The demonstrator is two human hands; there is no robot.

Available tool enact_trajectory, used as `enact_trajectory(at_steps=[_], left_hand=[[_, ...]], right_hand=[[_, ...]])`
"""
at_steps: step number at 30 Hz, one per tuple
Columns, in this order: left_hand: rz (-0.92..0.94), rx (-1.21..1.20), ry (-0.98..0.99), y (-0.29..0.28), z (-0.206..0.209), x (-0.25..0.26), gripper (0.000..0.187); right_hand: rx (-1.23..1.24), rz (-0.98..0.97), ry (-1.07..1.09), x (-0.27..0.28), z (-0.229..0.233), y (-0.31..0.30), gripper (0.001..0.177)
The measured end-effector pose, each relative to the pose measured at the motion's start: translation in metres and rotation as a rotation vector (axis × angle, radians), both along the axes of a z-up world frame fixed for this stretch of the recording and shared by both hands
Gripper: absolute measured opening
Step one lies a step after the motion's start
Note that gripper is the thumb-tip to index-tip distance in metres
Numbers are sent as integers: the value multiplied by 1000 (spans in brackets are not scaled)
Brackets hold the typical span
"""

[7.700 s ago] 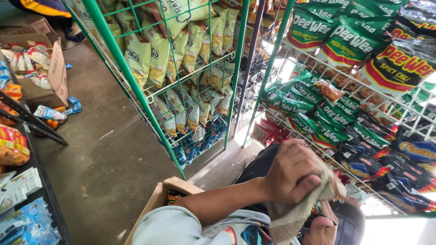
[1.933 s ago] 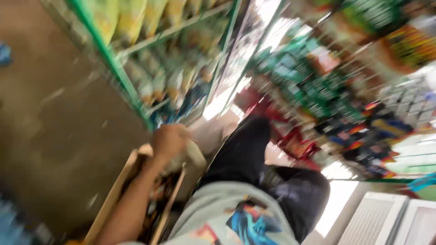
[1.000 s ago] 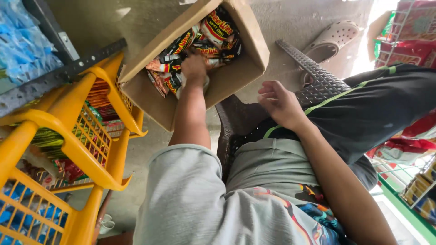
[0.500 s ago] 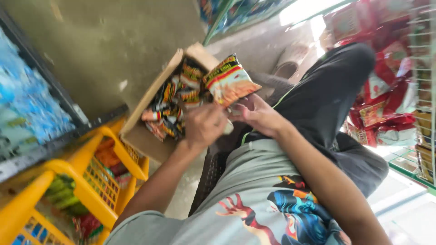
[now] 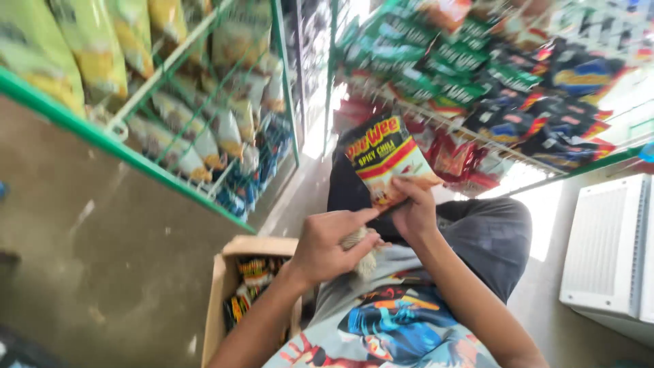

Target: The person wipes snack bags with a cloth to remove dust and then stocks them onto a retail shelf.

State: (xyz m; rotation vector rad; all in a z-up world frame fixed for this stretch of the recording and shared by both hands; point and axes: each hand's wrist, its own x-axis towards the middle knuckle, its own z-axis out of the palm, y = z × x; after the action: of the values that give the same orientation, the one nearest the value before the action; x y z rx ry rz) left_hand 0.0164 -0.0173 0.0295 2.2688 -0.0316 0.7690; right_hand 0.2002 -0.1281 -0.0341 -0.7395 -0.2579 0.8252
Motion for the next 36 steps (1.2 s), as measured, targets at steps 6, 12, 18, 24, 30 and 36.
enact_trajectory(at_steps=[6,12,18,24,30,36], left_hand=[[271,-445,-332,-1,28,37,35],[10,21,-118,-64,2,82,64],[146,23,-209,-51,-20,122,67],[180,-276,-200,-20,-40,155,75],[53,7,-144,-89,-31,108,78],[99,-212,-245,-40,8,136,69]], right_hand=[[231,-78,103,70,-188,-45,29],[244,-51,119,43,-98,-38,38],[40,-86,-233,9,-11,-55,60],[66,-141,-594,3,20,-50,76],[-205,-147,-554,28,-69,-64,70],[-241,68,-638,4,-47,-63,78]])
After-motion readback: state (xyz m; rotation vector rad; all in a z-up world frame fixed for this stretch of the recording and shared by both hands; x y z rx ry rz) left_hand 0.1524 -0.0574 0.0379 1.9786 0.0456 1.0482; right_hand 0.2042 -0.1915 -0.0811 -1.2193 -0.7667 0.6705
